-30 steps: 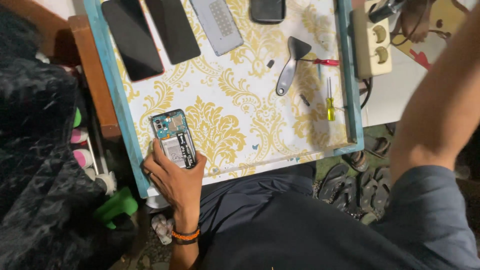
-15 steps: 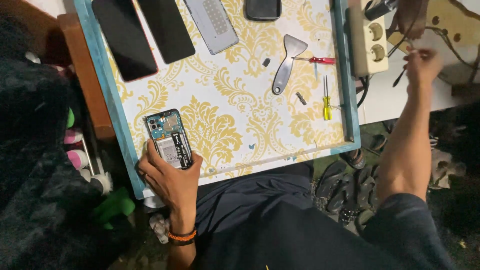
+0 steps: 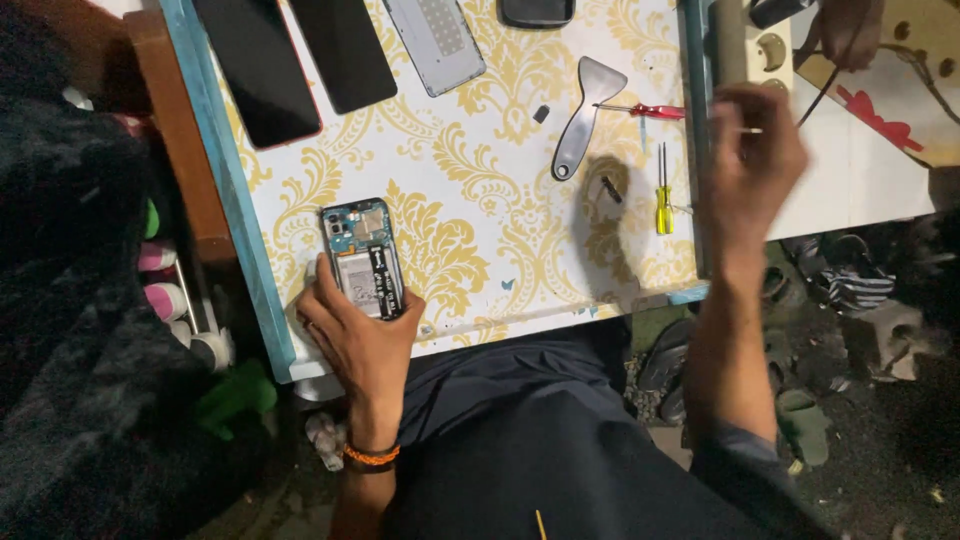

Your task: Disassembling a smartphone by removing screws, prying the internal frame, and disconnecting flex cables.

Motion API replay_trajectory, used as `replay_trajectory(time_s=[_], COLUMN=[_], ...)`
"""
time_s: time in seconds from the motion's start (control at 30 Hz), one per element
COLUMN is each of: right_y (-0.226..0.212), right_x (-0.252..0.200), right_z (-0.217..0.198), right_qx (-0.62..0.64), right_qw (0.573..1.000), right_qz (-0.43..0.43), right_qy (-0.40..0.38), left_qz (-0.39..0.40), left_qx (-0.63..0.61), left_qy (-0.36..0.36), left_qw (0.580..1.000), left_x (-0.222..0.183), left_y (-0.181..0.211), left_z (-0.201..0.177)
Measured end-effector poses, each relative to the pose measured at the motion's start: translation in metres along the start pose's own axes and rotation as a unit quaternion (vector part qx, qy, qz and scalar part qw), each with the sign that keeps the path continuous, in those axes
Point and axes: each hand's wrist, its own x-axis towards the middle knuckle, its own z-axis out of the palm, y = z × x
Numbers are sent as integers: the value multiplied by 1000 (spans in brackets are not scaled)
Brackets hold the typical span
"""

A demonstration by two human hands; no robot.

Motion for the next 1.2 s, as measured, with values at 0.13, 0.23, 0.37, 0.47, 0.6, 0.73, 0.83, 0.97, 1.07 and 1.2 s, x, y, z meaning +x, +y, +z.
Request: replay_trajectory(time_s=[0.13, 0.23, 0.37, 0.47, 0.6, 0.73, 0.83, 0.97, 1.07, 1.2], right_y=[-45, -50, -62, -68, -84, -108, -120, -107, -94, -88], right_x=[-10, -23, -35, -41, -54, -70, -81, -91, -86, -70], right_z=[61, 85, 85, 77, 71, 77, 86, 95, 79, 62], right_qx=[6, 50, 75, 79, 75, 113, 156, 281, 259, 232], right_qw=[985, 981, 978, 973, 968, 944, 915, 834, 844, 854], right_qz=[-7, 9, 61, 97, 126, 189, 250, 380, 377, 378], right_qy=[-174, -186, -185, -195, -203, -245, -276, -285, -281, -270], left_qz=[9, 14, 6, 17, 8, 16, 31, 57, 68, 79], left_qx=[-20, -49, -125, -129, -157, -181, -208, -233, -251, -139], left_qy=[-42, -33, -65, -91, -104, -72, -38, -11, -47, -66], left_qw=[999, 998, 990, 987, 982, 981, 977, 971, 964, 985], left_x=[-3, -1, 1, 0, 1, -1, -4, -14, -10, 2], left_y=[16, 39, 63, 65, 65, 63, 63, 68, 71, 56], left_z=[22, 31, 34, 36, 31, 34, 38, 51, 29, 20])
